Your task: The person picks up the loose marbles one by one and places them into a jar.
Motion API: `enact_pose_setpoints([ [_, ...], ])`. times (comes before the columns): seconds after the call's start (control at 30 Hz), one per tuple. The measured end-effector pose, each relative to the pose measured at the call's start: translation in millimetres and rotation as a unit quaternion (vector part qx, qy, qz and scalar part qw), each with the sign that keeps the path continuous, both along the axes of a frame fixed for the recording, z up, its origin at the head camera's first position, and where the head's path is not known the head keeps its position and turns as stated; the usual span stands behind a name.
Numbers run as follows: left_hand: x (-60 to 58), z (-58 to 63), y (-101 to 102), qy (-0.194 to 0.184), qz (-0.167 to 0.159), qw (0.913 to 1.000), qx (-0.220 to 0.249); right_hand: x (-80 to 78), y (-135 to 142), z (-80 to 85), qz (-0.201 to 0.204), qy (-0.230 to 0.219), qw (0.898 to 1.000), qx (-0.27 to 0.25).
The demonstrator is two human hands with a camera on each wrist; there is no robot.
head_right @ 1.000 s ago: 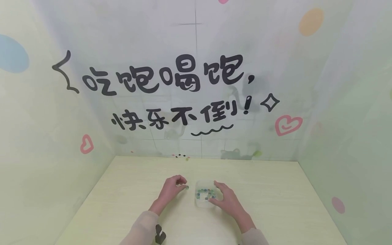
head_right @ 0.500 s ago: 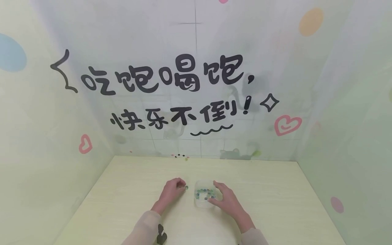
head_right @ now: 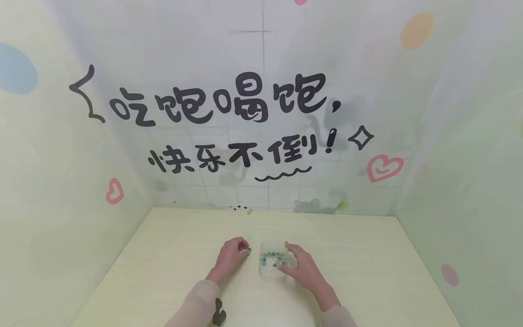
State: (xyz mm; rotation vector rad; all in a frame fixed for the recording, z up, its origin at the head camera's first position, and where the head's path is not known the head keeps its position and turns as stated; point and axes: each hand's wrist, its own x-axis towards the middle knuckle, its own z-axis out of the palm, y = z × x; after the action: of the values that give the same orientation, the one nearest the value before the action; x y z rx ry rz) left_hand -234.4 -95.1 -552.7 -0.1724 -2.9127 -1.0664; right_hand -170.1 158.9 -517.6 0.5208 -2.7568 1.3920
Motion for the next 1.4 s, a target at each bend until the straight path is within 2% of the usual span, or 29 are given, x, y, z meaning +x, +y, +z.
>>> enact_pose_setpoints([
  [0.53,1.0,-1.7,0.1,0.015,0.000,0.9998,-0.011,-0.9,-0.2,0.1,-0.003,-0.004,1.000,-0.001],
  [0.8,5.3,7.1,-0.2,0.019,-0.006,0.9998,0.008,-0.6,0.4,0.3,-0.005,-0.007,1.000,-0.002],
  [1.2,12.0,16.7,1.0,0.007,0.005,0.9996,0.026,1.3,0.2,0.4,0.000,-0.013,1.000,-0.013],
  [1.4,14.7,23.8,2.0,0.015,-0.002,0.9993,0.035,2.0,-0.1,1.3,0.000,-0.012,1.000,-0.014],
])
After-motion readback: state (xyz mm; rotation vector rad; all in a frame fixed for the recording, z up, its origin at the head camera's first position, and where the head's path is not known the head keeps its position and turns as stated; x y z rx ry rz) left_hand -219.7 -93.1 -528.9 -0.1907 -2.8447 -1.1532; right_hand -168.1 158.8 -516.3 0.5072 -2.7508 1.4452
